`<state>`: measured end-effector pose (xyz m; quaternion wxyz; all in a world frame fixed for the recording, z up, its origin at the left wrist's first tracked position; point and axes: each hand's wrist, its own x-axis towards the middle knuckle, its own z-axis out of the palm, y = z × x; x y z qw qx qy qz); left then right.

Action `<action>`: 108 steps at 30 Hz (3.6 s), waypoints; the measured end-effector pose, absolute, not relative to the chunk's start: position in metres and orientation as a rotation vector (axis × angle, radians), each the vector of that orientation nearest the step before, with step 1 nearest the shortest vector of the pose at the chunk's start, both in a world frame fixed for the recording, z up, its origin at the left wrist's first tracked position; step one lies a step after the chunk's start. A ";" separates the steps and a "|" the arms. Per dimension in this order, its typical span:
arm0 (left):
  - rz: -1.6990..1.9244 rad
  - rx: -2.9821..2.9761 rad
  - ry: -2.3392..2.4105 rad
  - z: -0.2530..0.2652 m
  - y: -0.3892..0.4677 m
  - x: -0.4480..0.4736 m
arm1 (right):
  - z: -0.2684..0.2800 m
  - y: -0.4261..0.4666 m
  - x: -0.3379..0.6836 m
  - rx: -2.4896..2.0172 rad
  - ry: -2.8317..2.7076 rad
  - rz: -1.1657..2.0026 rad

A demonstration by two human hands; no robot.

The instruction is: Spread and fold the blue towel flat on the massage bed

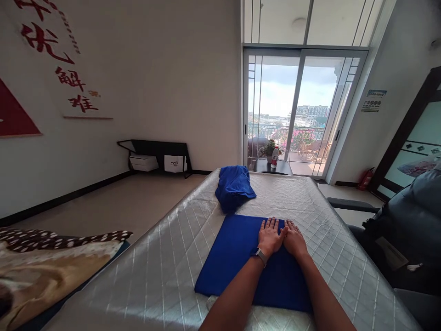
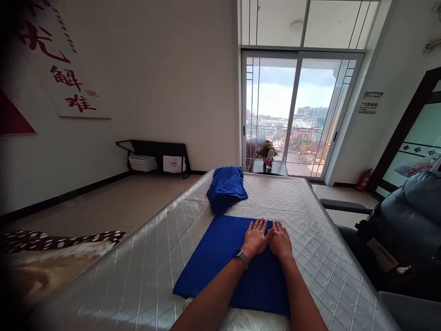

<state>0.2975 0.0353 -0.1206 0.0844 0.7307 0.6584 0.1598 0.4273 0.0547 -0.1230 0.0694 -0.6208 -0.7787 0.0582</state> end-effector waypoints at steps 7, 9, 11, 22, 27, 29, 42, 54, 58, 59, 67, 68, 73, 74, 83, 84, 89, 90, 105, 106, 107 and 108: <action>0.495 2.132 2.034 -0.120 0.035 0.297 | -0.123 0.055 0.426 -1.871 -2.335 0.162; 0.497 2.127 2.037 -0.121 0.035 0.297 | -0.122 0.055 0.426 -1.870 -2.333 0.159; 0.499 2.124 2.038 -0.121 0.036 0.297 | -0.122 0.054 0.426 -1.872 -2.330 0.159; 0.506 2.098 2.130 -0.129 0.038 0.273 | -0.120 0.052 0.426 -1.887 -2.305 0.180; 0.483 2.117 2.138 -0.132 0.039 0.255 | -0.118 0.051 0.426 -1.888 -2.300 0.191; 0.467 2.131 2.134 -0.133 0.039 0.251 | -0.118 0.050 0.427 -1.889 -2.296 0.196; 0.299 2.168 2.186 -0.132 0.023 0.170 | -0.117 0.049 0.429 -1.880 -2.283 0.253; 0.305 2.076 2.293 -0.135 0.010 0.114 | -0.120 0.051 0.428 -1.902 -2.307 0.240; 0.332 2.071 2.291 -0.139 0.012 0.113 | -0.121 0.053 0.427 -1.917 -2.325 0.226; 0.340 2.069 2.290 -0.139 0.013 0.113 | -0.121 0.053 0.426 -1.920 -2.331 0.222; 0.420 2.059 2.290 -0.143 0.014 0.110 | -0.119 0.052 0.422 -1.961 -2.358 0.167; 0.427 2.058 2.287 -0.142 0.013 0.110 | -0.118 0.052 0.421 -1.965 -2.361 0.161; 0.454 2.050 2.277 -0.139 0.010 0.109 | -0.112 0.046 0.416 -1.981 -2.370 0.134; 0.459 2.048 2.277 -0.139 0.009 0.110 | -0.110 0.045 0.415 -1.980 -2.371 0.127; 0.486 2.044 2.283 -0.135 0.005 0.112 | -0.089 0.020 0.411 -1.999 -2.306 0.018; 0.488 2.043 2.282 -0.135 0.006 0.112 | -0.090 0.015 0.411 -2.003 -2.308 0.024; 0.483 2.042 2.287 -0.140 0.009 0.112 | -0.104 -0.002 0.413 -2.049 -2.331 0.115; 0.480 2.044 2.289 -0.141 0.009 0.112 | -0.107 -0.004 0.413 -2.058 -2.330 0.135; 0.323 2.035 2.241 -0.134 0.014 0.111 | -0.113 0.003 0.422 -2.040 -2.317 0.306; 0.314 2.037 2.234 -0.131 0.014 0.110 | -0.112 0.002 0.423 -2.040 -2.312 0.315; 0.311 2.038 2.233 -0.127 0.014 0.111 | -0.111 0.001 0.423 -2.040 -2.306 0.322; 0.319 2.040 2.239 -0.123 0.013 0.114 | -0.111 0.001 0.423 -2.040 -2.301 0.327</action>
